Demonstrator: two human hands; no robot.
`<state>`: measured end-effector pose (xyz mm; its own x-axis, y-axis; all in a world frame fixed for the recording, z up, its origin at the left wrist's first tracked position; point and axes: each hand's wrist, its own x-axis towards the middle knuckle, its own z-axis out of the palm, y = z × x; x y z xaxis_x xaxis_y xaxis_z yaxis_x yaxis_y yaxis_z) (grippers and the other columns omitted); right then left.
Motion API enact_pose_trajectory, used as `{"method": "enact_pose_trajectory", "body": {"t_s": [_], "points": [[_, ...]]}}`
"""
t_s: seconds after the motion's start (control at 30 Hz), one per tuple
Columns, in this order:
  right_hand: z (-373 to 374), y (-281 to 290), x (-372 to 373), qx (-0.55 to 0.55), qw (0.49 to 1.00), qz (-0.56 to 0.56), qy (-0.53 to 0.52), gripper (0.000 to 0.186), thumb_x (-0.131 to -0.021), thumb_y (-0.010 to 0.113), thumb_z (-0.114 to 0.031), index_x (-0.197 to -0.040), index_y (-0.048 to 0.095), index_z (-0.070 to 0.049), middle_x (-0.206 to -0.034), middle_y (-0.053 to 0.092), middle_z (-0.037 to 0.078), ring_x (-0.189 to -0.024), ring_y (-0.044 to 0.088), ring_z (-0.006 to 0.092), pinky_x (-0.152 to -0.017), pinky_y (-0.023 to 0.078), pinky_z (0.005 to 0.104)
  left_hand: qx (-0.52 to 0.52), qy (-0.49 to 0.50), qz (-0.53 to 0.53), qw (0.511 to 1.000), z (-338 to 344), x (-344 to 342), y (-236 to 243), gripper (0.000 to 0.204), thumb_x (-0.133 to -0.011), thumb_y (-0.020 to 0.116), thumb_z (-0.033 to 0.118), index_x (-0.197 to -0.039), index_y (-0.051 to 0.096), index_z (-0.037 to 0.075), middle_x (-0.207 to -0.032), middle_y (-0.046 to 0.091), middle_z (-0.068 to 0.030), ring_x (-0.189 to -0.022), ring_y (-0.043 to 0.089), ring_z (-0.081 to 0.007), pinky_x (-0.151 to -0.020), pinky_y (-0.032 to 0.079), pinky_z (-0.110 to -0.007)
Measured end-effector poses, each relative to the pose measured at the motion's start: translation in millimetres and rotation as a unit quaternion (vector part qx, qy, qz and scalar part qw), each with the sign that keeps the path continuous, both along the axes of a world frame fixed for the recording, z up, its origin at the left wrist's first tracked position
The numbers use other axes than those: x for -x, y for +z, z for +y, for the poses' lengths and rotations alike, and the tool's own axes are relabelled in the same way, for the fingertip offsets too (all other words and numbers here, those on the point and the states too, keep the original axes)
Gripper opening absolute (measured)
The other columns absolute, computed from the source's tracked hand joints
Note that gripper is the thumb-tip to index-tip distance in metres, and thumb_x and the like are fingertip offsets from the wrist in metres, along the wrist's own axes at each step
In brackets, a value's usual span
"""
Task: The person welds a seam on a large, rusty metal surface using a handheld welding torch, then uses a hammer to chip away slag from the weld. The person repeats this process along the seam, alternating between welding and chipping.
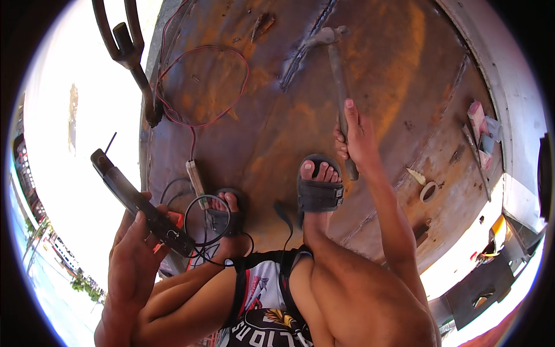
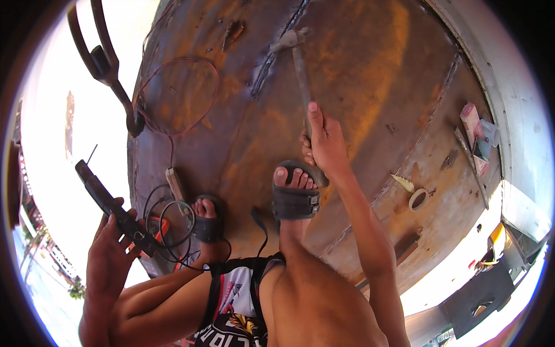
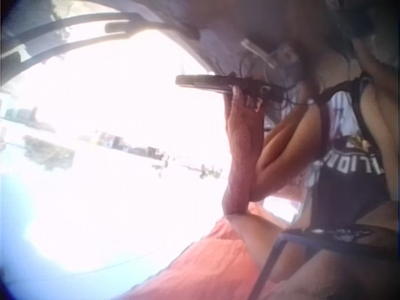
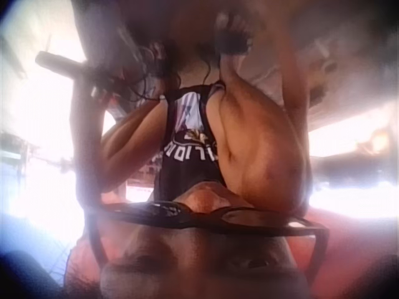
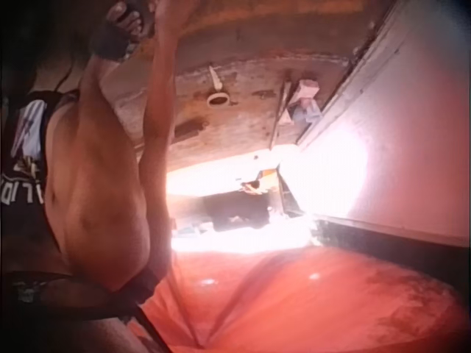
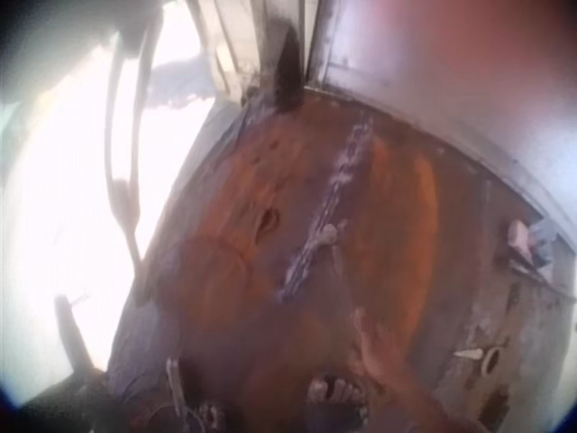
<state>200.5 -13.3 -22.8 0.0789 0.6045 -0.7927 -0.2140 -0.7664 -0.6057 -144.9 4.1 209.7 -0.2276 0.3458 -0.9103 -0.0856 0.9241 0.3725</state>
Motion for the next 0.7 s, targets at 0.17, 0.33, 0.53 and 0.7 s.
{"method": "enact_pose_trajectory", "body": {"t_s": [0.17, 0.33, 0.53, 0.7], "points": [[4.3, 26.7, 0.8, -0.146, 0.981, -0.011, -0.125, 0.054, -0.108, 0.037, -0.058, -0.095, 0.049, -0.007, -0.062, 0.044, 0.002, -0.045, 0.043, 0.0083, -0.040, 0.034, 0.0260, 0.006, -0.003, -0.012, 1.000, -0.3, 1.3, -1.6, 0.043, -0.109, 0.044, 0.025, -0.149, 0.041, 0.009, -0.123, 0.065, -0.0110, -0.117, 0.062, -0.0214, -0.102, 0.046, -0.044], [-2.7, -6.4, 7.0, -0.167, 0.982, -0.024, -0.086, 0.051, -0.108, 0.040, -0.055, -0.094, 0.048, -0.006, -0.063, 0.044, 0.002, -0.046, 0.042, 0.0070, -0.041, 0.033, 0.0263, -0.003, 0.009, -0.008, 1.000, 0.8, -1.0, -3.5, 0.044, -0.109, 0.044, 0.026, -0.150, 0.040, 0.009, -0.122, 0.065, -0.0112, -0.117, 0.062, -0.0216, -0.102, 0.046, -0.045], [-35.8, -25.1, 32.9, -0.087, 0.996, -0.027, 0.023, 0.049, -0.108, 0.044, -0.051, -0.094, 0.048, -0.004, -0.064, 0.045, 0.002, -0.046, 0.041, 0.0056, -0.041, 0.033, 0.0263, 0.000, -0.009, -0.005, 1.000, 0.7, -8.6, -7.1, 0.046, -0.109, 0.046, 0.026, -0.151, 0.039, 0.008, -0.123, 0.066, -0.0106, -0.115, 0.063, -0.0210, -0.102, 0.046, -0.044], [-37.3, -0.8, 41.0, -0.150, 0.987, -0.009, -0.051, 0.049, -0.109, 0.044, -0.050, -0.093, 0.048, -0.004, -0.063, 0.045, 0.002, -0.046, 0.041, 0.0062, -0.042, 0.033, 0.0248, -0.022, -0.059, -0.012, 0.998, -7.4, 2.2, -2.9, 0.047, -0.109, 0.047, 0.028, -0.151, 0.040, 0.008, -0.124, 0.065, -0.0102, -0.116, 0.062, -0.0205, -0.101, 0.046, -0.043]]}}
